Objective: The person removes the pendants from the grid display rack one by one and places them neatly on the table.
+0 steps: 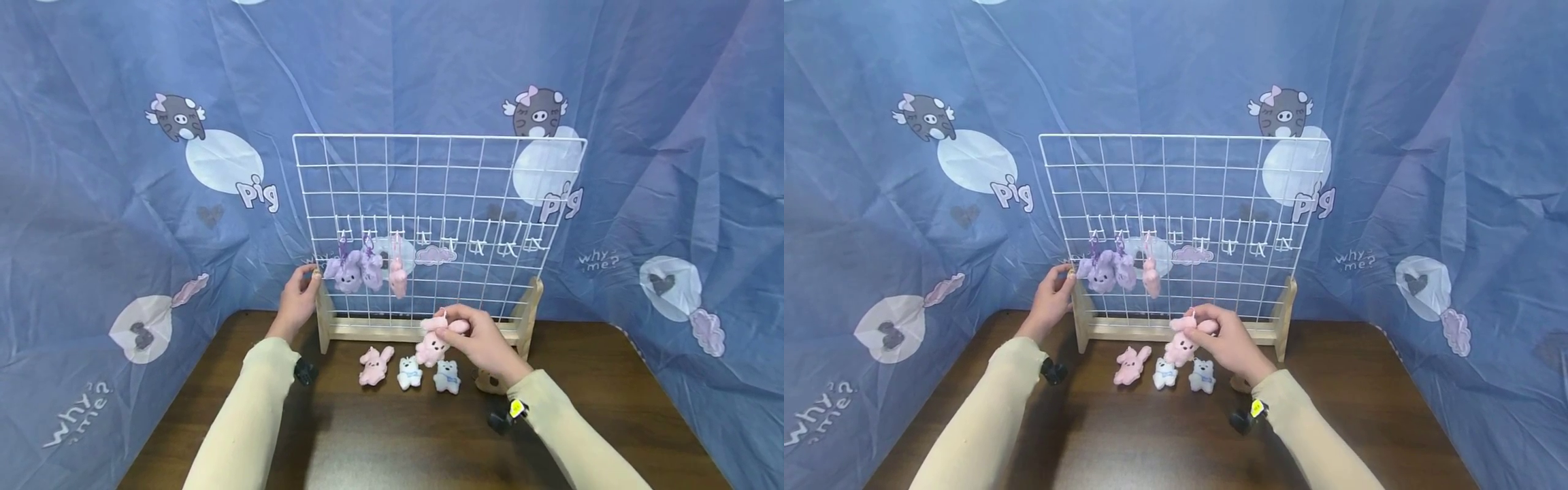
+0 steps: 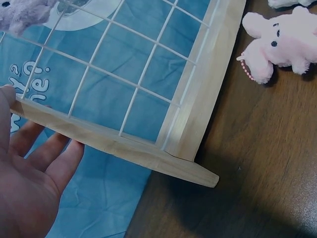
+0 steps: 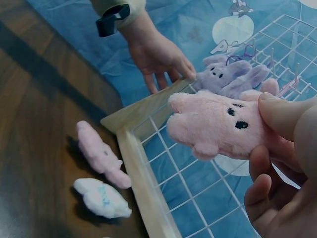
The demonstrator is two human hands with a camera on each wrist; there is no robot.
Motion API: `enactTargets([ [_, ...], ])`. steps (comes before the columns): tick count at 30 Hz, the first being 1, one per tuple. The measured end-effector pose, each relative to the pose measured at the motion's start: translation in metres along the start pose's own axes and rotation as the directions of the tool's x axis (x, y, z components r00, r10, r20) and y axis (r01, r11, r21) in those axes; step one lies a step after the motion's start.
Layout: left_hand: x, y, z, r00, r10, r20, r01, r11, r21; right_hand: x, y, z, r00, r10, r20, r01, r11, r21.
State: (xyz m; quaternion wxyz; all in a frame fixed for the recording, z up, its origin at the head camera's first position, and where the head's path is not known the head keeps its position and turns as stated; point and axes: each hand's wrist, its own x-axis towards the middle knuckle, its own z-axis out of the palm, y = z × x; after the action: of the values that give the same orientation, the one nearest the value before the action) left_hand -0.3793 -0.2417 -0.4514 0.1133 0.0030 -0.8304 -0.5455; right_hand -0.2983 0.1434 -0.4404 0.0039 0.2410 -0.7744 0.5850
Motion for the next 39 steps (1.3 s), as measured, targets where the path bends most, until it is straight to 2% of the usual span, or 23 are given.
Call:
enactTargets([
  [9,-0.002,0.001,0.000,1.000,-0.009,0.006,0.009,1.000,-0.001,-0.017,0.008,-0.004,1.000,0.009,0.017,-0.008,0.997,-0.072],
  [17,0.000,0.002,0.000,1.000,-0.008,-0.002,0.008,1.000,0.012,-0.030,0.019,-0.005,0.999,-0.004,0.035,0.005,0.999,-0.037],
  [33,0.003,0.006,0.000,1.000,0.012,-0.006,-0.012,1.000,0.020,-0.054,0.034,-0.012,0.997,-0.054,0.056,0.058,0.996,-0.071],
  [39,0.002,0.005,0.001,1.000,0.002,-0.006,-0.002,1.000,0.011,-0.062,0.037,-0.016,0.997,-0.030,0.076,0.035,0.998,-0.055],
])
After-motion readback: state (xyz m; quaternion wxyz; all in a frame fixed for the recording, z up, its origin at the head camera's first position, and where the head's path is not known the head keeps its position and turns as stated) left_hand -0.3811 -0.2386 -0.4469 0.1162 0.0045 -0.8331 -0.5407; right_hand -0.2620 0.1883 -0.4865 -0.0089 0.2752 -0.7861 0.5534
